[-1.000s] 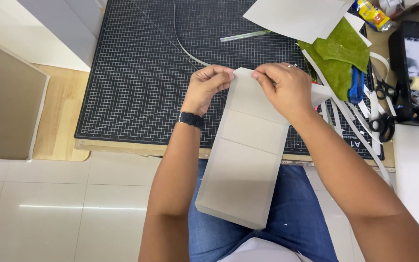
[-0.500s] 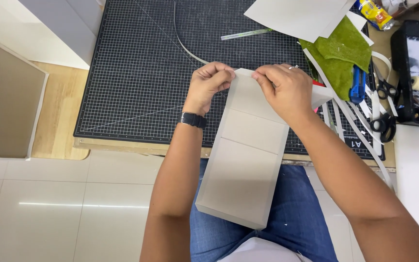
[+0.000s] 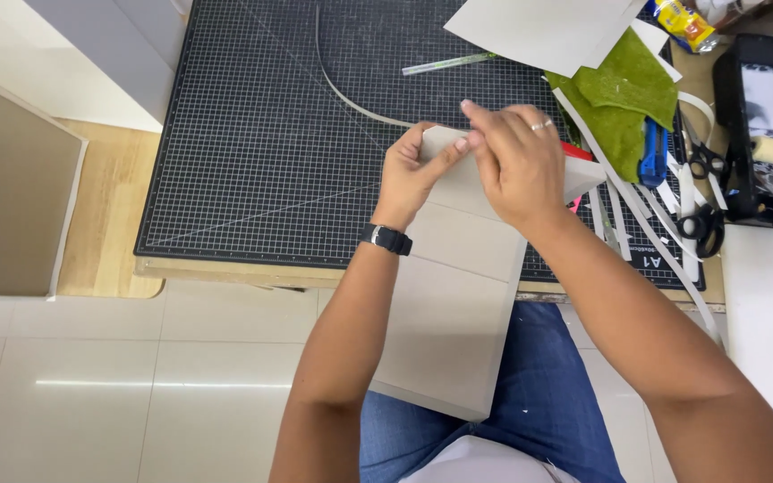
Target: Assembling a cardboard box or folder by applying adhesive with a roller, aligning panels, and smoothing surfaces with a scraper.
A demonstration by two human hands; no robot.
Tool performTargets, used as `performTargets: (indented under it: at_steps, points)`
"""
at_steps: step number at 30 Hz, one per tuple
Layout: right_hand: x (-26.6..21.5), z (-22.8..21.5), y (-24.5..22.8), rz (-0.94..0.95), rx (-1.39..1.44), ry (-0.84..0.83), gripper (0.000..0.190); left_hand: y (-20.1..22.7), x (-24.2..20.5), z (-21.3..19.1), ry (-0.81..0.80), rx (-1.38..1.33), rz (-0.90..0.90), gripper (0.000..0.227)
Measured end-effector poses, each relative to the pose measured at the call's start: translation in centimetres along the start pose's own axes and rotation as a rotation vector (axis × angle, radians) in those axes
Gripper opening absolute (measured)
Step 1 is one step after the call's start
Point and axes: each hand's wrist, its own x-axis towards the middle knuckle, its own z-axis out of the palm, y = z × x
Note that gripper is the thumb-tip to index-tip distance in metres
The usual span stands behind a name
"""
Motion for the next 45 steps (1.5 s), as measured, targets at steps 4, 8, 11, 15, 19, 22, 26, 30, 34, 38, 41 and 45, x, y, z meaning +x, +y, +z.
performTargets:
  at_steps: [4,8,11,15,19,22,26,30,34,38,41,45]
  points:
    - [-1.1,-1.5,-1.6,-0.142,-0.093,0.042,0.035,-2.1,0.7,0.4,0.066,-0.064,-0.018,0.023]
    - [-3.3,-1.8,-0.9,-0.011,-0.278,-0.206,0.059,-2.0,0.7,1.7,0.212,-0.092,-0.018,0.021]
    - [-2.7,-1.9,-0.6,0.098,-0.235,-0.362,0.077,-3.2,1.5,0.8,0.26,-0.044,0.008,0.023]
    - [-1.2,-5.7,0.7,0.179,0.109,-0.25,0.085,-2.3,1.4,-0.4,0.231,0.034,0.015,0.025]
    - [-6.4,-14.7,8.7,0.294,-0.156,0.001,0.039,0.5,0.6,0.5,0.214,0.093,0.027,0.026]
    - [-19.4,-20.6,18.1,0.551,-0.671,-0.088,0.035,0.1,0.9,0.1,0.2,0.086,-0.043,0.035]
    - [-29.7,-24.9,24.1,1.305,-0.741,-0.464,0.057,1.1,1.2,0.5,0.192,0.139,-0.062,0.05]
    - [-27.4,-25.9,21.9,1.416,-0.594,-0.649,0.047,2.4,1.4,2.0,0.188,0.224,-0.048,0.058]
    - [-24.0,-29.2,22.0,1.421,-0.566,-0.609,0.036,2.1,1.7,2.1,0.196,0.251,-0.044,0.059]
    - [-20.1,-27.5,24.8,1.27,-0.567,-0.434,0.032,1.8,1.6,1.8,0.178,0.256,-0.07,0.057]
    - [-17.8,-23.6,28.7,1.142,-0.598,-0.525,0.028,2.6,1.2,2.5,0.164,0.258,-0.072,0.057]
    - [-19.7,-17.8,35.6,1.054,-0.69,-0.728,0.024,1.5,1.3,1.2,0.161,0.248,-0.077,0.057]
